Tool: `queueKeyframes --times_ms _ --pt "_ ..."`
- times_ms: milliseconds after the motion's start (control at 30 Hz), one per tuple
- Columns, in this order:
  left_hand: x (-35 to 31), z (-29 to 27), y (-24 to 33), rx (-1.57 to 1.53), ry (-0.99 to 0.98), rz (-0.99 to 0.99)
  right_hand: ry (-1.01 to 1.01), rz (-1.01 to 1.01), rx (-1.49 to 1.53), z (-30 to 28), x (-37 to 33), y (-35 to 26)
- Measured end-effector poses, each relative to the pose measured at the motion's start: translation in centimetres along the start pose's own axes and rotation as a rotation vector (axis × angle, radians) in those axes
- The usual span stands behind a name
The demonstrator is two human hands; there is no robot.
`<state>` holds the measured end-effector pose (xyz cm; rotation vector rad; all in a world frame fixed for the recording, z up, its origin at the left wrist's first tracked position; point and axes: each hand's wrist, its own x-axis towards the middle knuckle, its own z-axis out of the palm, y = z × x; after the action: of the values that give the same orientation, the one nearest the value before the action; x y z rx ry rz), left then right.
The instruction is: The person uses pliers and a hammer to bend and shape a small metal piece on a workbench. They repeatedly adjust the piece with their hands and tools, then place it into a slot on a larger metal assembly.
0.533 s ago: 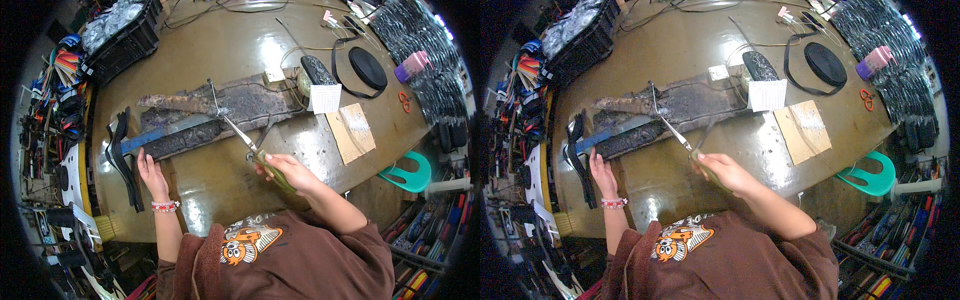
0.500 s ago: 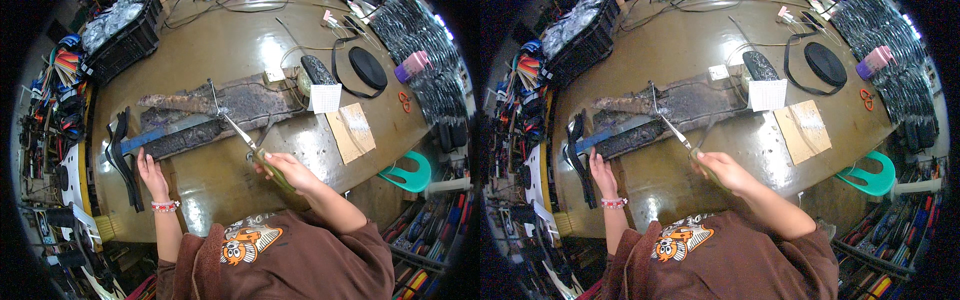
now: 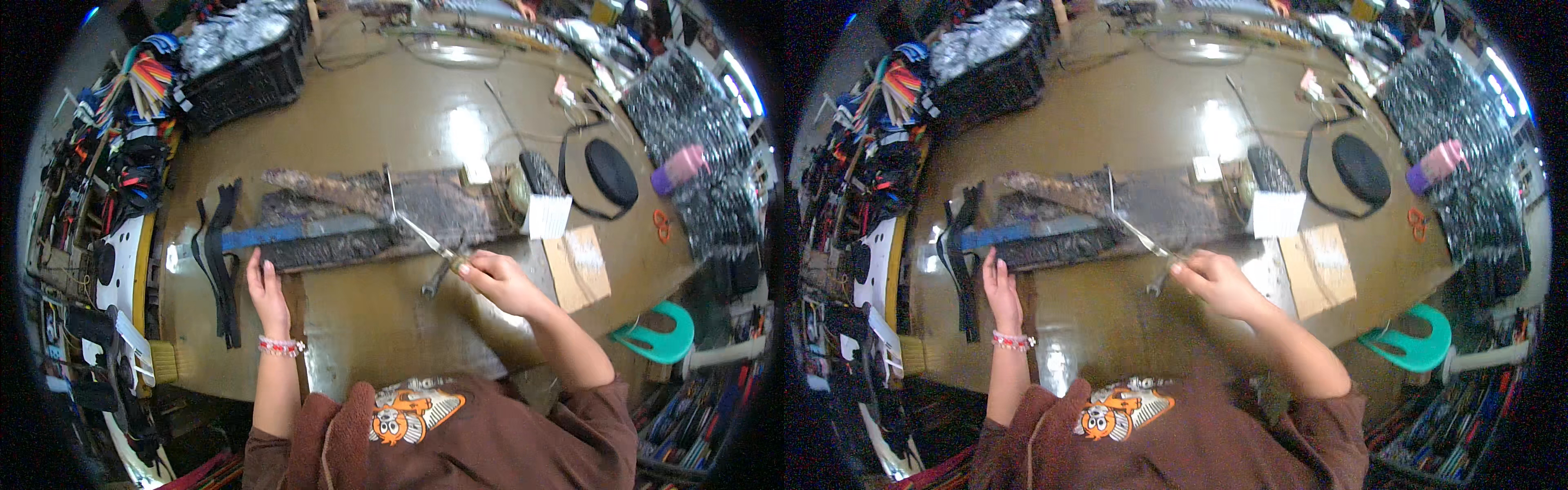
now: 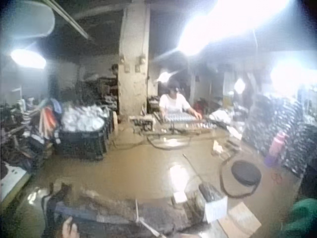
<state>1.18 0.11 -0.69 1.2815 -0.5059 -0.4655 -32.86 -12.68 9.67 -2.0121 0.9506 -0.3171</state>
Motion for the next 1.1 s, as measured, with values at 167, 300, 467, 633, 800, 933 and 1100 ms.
queueKeyframes --times_ms 167,300,467,633,800,933,1100 --pt "-0.2 0.2 0.0 0.058 0.015 -0.034 -0.255 -0.120 -0.437 -6.6 3.5 -3.7" --pt "0.2 0.2 -0.3 0.045 -0.007 0.034 -0.470 -0.138 -0.879 -9.0 7.0 -9.9" --pt "0.5 -0.1 -0.8 0.103 0.012 0.026 -0.456 -0.156 -1.222 -7.8 8.1 -15.7" --pt "0.7 -0.1 -1.1 0.128 0.007 0.044 -0.395 -0.486 -1.479 -4.6 6.8 -16.9" --pt "1.3 -0.4 -1.5 0.028 -0.028 0.010 -0.189 -0.585 -1.689 -2.8 2.1 -13.9" --pt "1.4 -0.6 -1.7 0.008 -0.040 0.008 0.083 -0.491 -1.371 -2.2 -0.8 -8.5" --pt "1.2 -0.4 -1.7 0.064 -0.052 0.070 0.347 -0.308 -0.928 1.3 -2.5 -1.8"
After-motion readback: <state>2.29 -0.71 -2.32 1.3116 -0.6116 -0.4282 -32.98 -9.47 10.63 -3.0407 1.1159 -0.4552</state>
